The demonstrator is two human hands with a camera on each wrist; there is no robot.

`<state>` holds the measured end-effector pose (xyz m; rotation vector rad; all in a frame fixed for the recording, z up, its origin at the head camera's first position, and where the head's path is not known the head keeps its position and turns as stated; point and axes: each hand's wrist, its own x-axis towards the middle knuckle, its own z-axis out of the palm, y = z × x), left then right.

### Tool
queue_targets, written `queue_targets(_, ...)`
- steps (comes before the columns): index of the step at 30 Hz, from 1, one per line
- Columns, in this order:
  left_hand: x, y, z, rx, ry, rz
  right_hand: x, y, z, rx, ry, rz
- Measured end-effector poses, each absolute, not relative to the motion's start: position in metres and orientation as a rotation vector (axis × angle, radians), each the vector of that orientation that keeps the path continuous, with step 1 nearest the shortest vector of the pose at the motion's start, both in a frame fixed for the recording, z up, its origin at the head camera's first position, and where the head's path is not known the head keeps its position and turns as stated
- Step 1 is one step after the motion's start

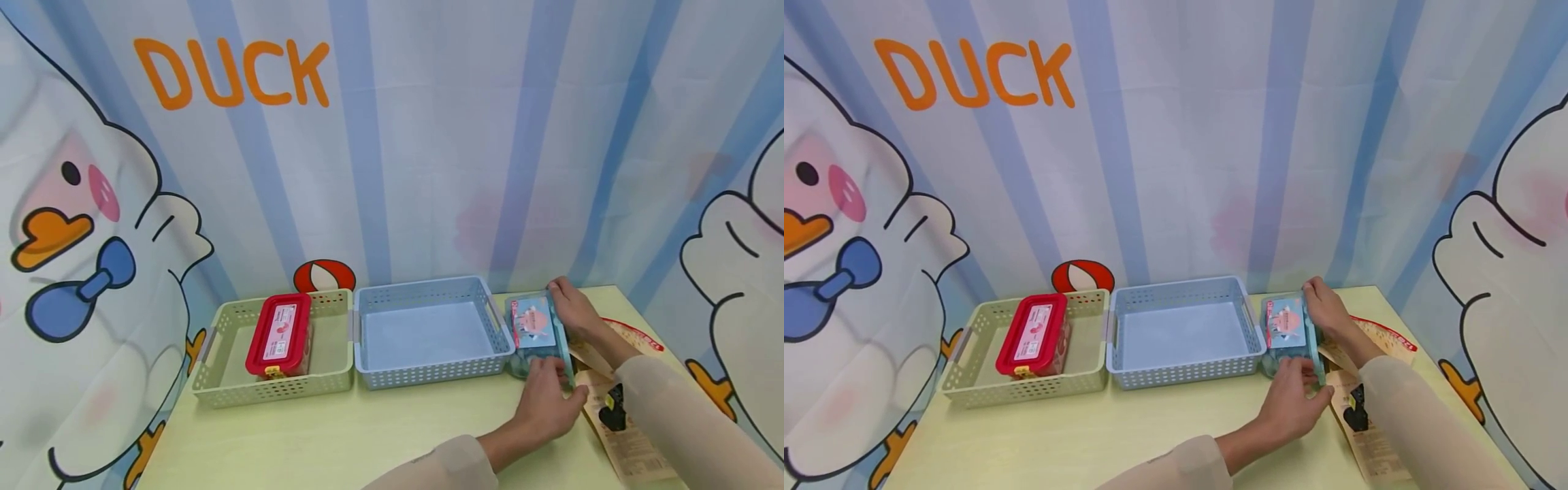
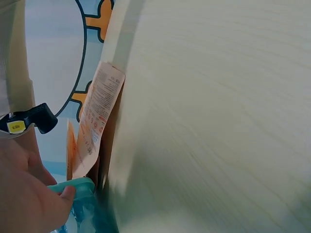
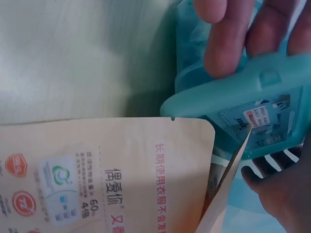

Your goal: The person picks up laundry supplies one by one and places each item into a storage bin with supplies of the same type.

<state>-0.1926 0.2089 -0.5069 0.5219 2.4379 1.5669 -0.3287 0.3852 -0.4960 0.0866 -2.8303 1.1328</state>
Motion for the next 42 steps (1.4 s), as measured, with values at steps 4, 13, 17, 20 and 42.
queue_targets(4,-0.189,0.209,-0.505,0.405,2.282,1.787,-0.328,0.385,-0.493,0.093,-2.836,1.086)
queue_targets(13,-0.183,0.212,-0.502,0.273,2.23,2.045,-0.325,0.381,-0.487,0.064,-2.806,1.058)
queue_targets(17,-0.183,0.212,-0.501,0.235,2.266,2.039,-0.326,0.379,-0.485,0.046,-2.803,1.04)
queue_targets(20,-0.182,0.213,-0.499,0.215,2.28,2.045,-0.328,0.377,-0.484,0.019,-2.797,1.035)
queue_targets(42,-0.178,0.218,-0.495,0.064,2.166,2.326,-0.333,0.377,-0.465,0.294,-2.84,0.947)
